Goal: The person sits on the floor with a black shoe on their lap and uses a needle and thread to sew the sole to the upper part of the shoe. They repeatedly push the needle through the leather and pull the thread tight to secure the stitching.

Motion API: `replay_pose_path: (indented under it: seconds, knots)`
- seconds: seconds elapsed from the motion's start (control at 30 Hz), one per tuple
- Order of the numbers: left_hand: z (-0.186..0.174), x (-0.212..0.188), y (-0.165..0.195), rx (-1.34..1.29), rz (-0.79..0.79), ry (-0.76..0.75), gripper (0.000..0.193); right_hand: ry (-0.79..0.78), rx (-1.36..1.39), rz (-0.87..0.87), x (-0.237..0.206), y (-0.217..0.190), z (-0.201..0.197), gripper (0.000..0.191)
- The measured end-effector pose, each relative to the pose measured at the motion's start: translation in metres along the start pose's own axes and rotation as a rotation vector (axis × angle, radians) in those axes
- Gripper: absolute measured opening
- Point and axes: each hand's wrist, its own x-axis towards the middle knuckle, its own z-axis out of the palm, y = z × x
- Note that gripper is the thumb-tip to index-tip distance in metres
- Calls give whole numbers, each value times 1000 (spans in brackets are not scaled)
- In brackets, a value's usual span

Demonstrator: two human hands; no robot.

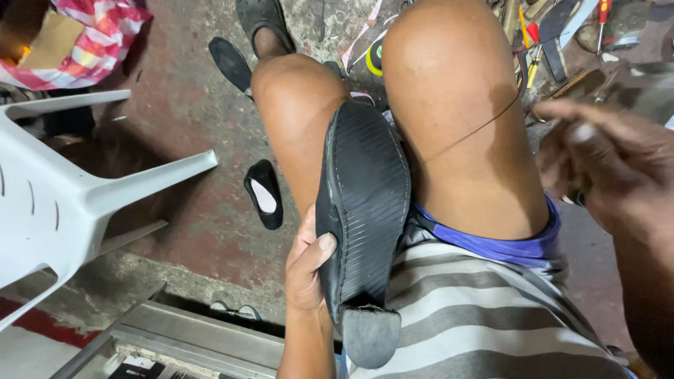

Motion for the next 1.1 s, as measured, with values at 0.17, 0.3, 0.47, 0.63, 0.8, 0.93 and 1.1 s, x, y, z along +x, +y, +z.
replay_pose_path:
  seconds: [0.17, 0.3, 0.47, 0.63, 0.8, 0.93, 1.1]
  knots:
    - [0, -3, -3, -77, -30, -47, 60, -158, -550, -140, -13, -17, 24, 21]
    - [-5, -8, -11, -35, -28, -66, 58, -279, -645, -291, -26, -44, 68, 29]
    - [-10, -9, -20, 43, -6, -94, 55, -341, -594, -437, -20, -53, 103, 32]
    - [-14, -11, -23, 135, 1, -77, 53, -347, -623, -418, -16, -50, 108, 31]
    - [-12, -9, -24, 349, 72, -42, 54, -343, -600, -372, -15, -47, 107, 33]
    - [2, -7, -18, 509, 101, -43, 53, -383, -654, -237, -14, -44, 102, 35]
    - [15, 3, 8, 918, 336, -284, 38, -425, -720, -249, -5, -41, 88, 32]
